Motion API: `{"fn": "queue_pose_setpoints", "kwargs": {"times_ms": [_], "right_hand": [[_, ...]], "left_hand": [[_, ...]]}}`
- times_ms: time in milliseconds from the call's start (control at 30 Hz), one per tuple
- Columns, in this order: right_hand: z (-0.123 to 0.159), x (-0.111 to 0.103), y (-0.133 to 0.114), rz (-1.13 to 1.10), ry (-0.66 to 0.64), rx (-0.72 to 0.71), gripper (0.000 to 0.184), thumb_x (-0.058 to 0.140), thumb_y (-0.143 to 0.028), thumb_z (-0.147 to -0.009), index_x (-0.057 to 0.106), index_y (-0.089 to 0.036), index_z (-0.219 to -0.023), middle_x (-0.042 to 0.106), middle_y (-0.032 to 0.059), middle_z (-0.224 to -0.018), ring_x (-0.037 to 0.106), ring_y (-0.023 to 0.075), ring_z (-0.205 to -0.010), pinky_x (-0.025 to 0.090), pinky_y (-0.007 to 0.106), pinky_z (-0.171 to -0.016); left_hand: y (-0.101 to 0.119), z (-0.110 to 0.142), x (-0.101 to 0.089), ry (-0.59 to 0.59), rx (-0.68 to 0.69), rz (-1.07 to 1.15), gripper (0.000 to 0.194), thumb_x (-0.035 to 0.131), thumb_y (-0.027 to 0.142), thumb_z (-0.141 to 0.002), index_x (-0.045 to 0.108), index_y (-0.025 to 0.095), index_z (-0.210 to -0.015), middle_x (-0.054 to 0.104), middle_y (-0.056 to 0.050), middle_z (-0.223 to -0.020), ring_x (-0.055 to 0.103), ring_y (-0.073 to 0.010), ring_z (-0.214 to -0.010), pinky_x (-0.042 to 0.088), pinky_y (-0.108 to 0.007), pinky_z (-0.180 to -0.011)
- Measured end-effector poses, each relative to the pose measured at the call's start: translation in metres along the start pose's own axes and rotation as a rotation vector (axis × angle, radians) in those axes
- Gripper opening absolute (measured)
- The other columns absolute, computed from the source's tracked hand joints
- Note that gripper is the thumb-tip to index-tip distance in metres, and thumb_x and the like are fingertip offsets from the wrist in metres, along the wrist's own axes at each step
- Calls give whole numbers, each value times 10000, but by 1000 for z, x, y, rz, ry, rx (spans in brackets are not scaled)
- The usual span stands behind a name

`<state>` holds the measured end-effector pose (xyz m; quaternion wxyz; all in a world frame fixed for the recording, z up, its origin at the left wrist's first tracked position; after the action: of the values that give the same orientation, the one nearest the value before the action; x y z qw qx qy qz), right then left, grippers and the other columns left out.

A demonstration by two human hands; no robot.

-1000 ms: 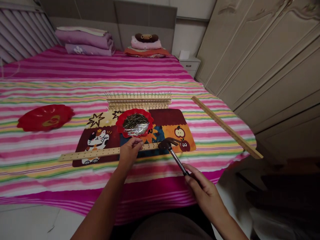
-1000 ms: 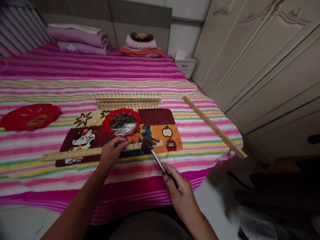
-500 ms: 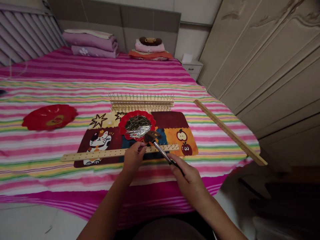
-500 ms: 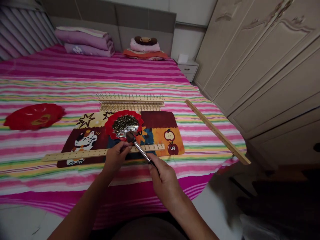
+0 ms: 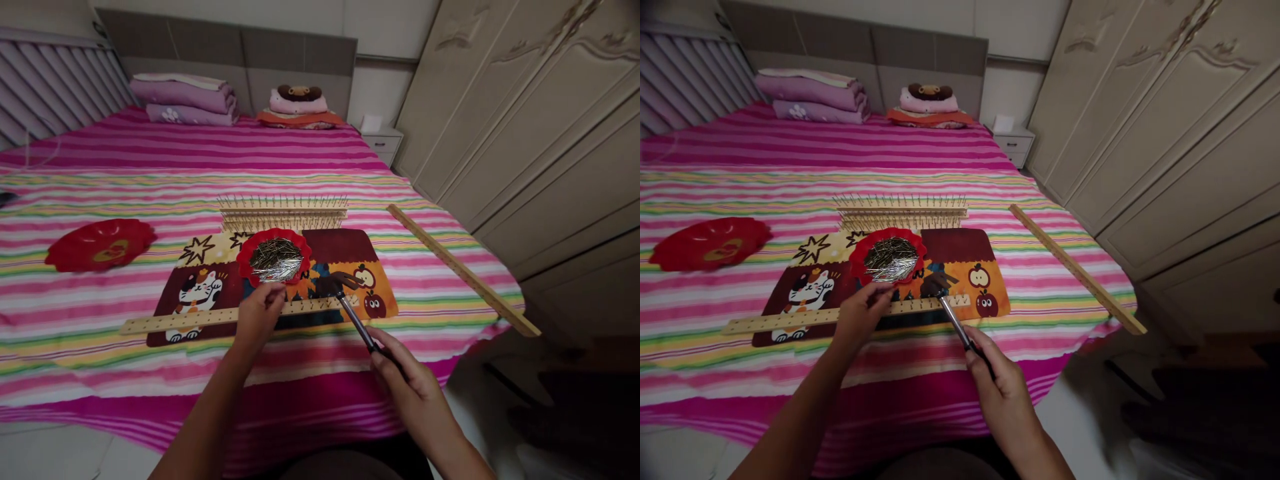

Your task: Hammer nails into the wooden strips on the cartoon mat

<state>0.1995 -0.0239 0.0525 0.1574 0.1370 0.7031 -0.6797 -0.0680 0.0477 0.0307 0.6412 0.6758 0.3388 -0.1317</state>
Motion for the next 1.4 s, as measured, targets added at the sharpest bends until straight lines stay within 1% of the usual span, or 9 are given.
{"fn": "queue_pose_setpoints", "kwargs": {"times_ms": [100,233,333,500,633,800,1033,1200,1400], "right_hand": [[4,-7,15,-29,25,61,392,558,-405,-789,642,-237,-1133,702,51,-1033,641,205,-963,490,289,-856],[7,-8,26,-43,27,101,403,577,-411,-772,648,-221,-1121,714,58,-991,652,204,-938,487,292,-862],[8,-7,27,-43,13,94,407,573,-410,-777,643,-215,-1127,711,62,-996,649,202,-939,478,290,-875],[10,-8,25,-48,15,93,402,568,-413,-782,645,-223,-1128,717,50,-909,652,197,-915,483,281,-864],[11,-7,25,-51,9,100,392,564,-413,-789,646,-240,-1132,713,40,-880,652,193,-901,495,273,-844],[13,-6,26,-69,4,80,377,556,-400,-801,637,-263,-1143,709,29,-855,652,189,-890,499,277,-840],[16,-5,25,-55,-4,86,380,567,-412,-793,647,-260,-1132,717,35,-907,652,193,-915,508,267,-824],[18,-5,25,-66,5,82,389,562,-424,-792,646,-246,-1128,706,48,-1010,634,202,-978,486,279,-862],[18,-5,24,-67,12,90,404,569,-442,-780,653,-232,-1114,713,51,-993,643,204,-959,497,283,-843]], "left_hand": [[13,-23,-12,63,119,-292,203,490,259,-757,668,213,-844,670,-52,-900,593,-190,-858,434,-278,-778],[13,-53,8,-115,144,-674,183,527,193,-703,699,184,-765,667,-116,-863,595,-254,-865,422,-321,-751],[7,-62,18,-200,112,-765,185,524,193,-700,697,189,-764,672,-125,-842,611,-261,-817,418,-314,-680],[6,-60,18,-202,145,-770,223,445,208,-764,665,170,-758,668,-123,-821,609,-229,-763,402,-288,-647],[8,-59,5,-141,151,-595,186,457,224,-763,634,179,-725,660,-90,-816,589,-197,-756,399,-269,-655],[3,-50,-18,-73,-21,-6,131,576,315,-680,619,191,-691,634,-4,-668,557,-136,-640,400,-237,-613],[-3,-17,-12,-179,-280,660,353,727,349,-526,651,151,-808,617,8,-605,492,-74,-497,361,-196,-469],[-13,4,-2,-239,-414,789,366,765,310,-469,696,145,-788,683,-47,-732,569,-104,-602,449,-228,-564],[-23,14,2,-161,-320,559,343,736,417,-525,712,156,-746,683,-38,-686,513,-88,-532,415,-206,-486]]}}
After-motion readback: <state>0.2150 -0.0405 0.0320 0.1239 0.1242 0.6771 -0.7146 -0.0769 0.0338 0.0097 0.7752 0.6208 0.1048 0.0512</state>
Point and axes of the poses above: each hand's wrist, its own z-axis away from the middle knuckle, its own x-axis out of the palm, y = z × x, the point moved 8 cm from there along -z, towards the middle knuckle
